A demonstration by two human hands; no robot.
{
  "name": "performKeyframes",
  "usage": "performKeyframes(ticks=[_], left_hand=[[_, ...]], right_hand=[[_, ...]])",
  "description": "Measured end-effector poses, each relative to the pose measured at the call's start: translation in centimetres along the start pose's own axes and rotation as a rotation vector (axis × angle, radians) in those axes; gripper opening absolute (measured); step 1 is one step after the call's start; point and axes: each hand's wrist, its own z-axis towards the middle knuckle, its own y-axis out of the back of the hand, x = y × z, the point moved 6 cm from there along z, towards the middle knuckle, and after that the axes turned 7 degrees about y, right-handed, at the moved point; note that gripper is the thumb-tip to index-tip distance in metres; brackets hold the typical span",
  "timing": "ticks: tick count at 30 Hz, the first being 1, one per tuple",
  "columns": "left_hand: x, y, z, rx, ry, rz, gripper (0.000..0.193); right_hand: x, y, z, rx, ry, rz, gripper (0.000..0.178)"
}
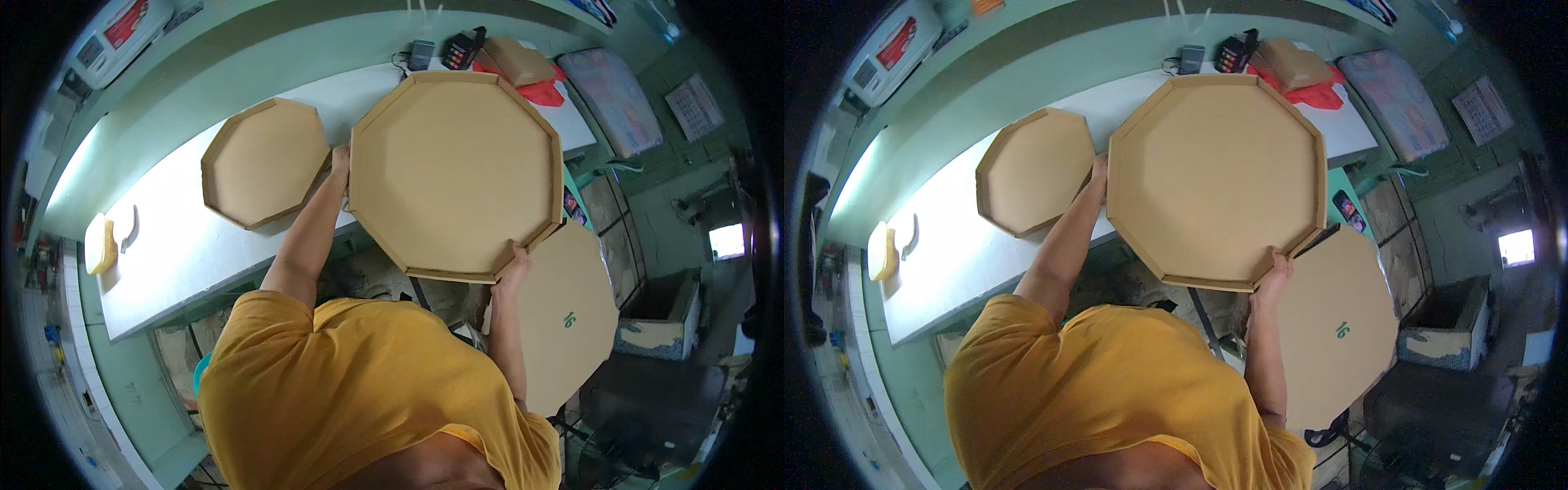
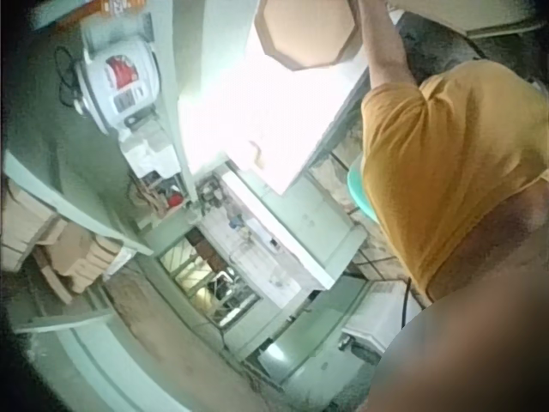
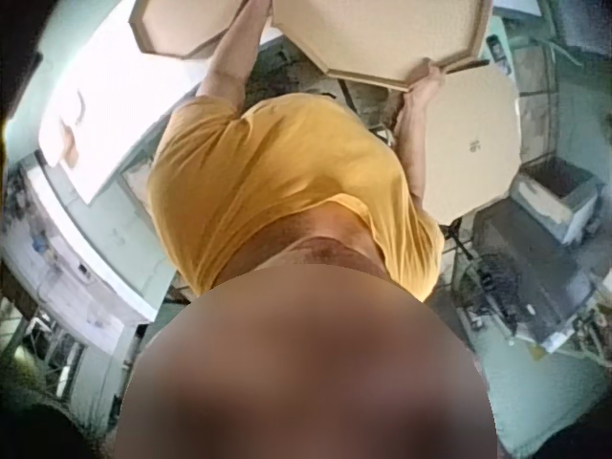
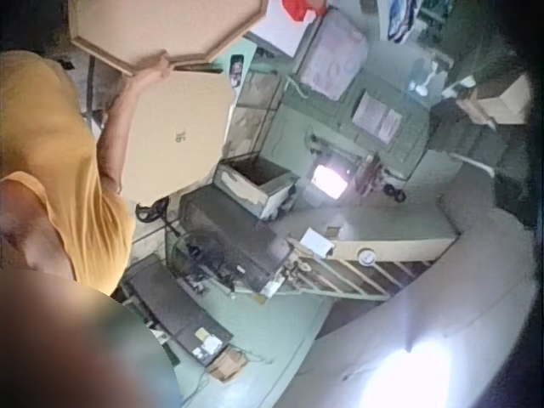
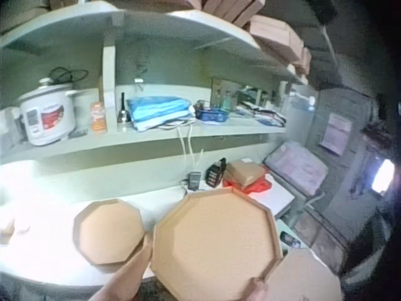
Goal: The person repeatedly folds flat octagonal cardboard pizza boxes into three-dimensional containers by hand. They pick each box from a stack, fold the side flaps inward, and place the finished box on a growing pile to the left.
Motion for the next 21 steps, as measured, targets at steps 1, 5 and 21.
performKeyframes(ticks=[1,5,21], left_hand=[[0.1,0.2,-0.6,0.018,0.004,-0.042,0.053],[-0.4,5.3,-1.2,-0.041,-0.212,0.099,0.052],[1.8,33.0,-7.2,-0.969,-0.505,-0.698,0.049]], right_hand=[[0.1,-0.7,0.0,0.083,0.015,0.026,0.021],[0.1,-4.2,0.0,0.271,-0.029,-0.007,0.038],[-0.3,-10.6,-2.4,0.655,-0.113,0.005,0.051]])
